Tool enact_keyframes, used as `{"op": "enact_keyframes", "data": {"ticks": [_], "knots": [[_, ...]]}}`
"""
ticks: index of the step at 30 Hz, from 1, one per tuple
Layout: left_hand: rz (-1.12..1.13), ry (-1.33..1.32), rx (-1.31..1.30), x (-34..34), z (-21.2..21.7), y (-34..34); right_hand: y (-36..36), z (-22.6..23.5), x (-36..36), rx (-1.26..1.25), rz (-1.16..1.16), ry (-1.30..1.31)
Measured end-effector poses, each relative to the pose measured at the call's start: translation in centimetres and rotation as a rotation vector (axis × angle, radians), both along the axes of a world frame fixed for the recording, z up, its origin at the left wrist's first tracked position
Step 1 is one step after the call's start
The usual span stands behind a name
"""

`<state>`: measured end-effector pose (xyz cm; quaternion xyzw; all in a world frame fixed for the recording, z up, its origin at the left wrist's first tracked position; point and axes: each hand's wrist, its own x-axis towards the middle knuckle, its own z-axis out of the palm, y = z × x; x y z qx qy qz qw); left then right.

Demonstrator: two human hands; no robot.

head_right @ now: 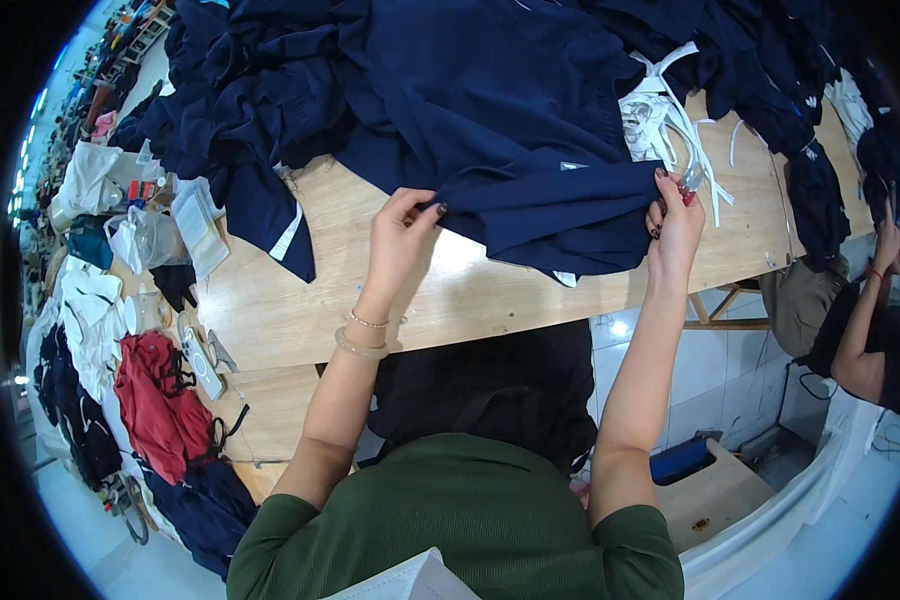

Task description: The person is trimming loose threads from blue athletic garments using thread snips.

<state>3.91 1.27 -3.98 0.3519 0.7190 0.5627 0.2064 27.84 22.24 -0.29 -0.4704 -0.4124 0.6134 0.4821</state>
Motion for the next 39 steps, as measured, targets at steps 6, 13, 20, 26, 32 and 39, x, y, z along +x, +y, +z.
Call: {"op": "enact_keyframes", "data": {"ticks": [6, 13, 20, 26, 32, 39], "knots": [[0.027, -0.424, 0.031, -2.8, 1.0, -0.3, 0.6, -0.8, 0.9, 0.013, -0.053, 0.021], [-0.022, -0.718, 0.105, -2.9, 2.9, -0.6, 0.7, -0.6, 1.1, -0.003, -0.041, 0.009], [-0.075, -0.106, 0.21, -2.6, 2.9, -1.0, 0.0, 0.4, 2.0, 0.121, 0.156, 0.054], [0.048, -0.137, 0.372, -0.8, 2.1, -1.3, 0.1, -0.8, 3.7, 0.233, 0.188, -0.076], [0.089, -0.164, 0.405, -0.2, 1.5, -1.7, -0.4, -1.3, 4.2, 0.25, 0.204, -0.091], [-0.075, 0.137, 0.363, 4.7, 4.6, 0.5, -2.6, 1.8, 1.5, 0.471, -0.04, -0.544]]}}
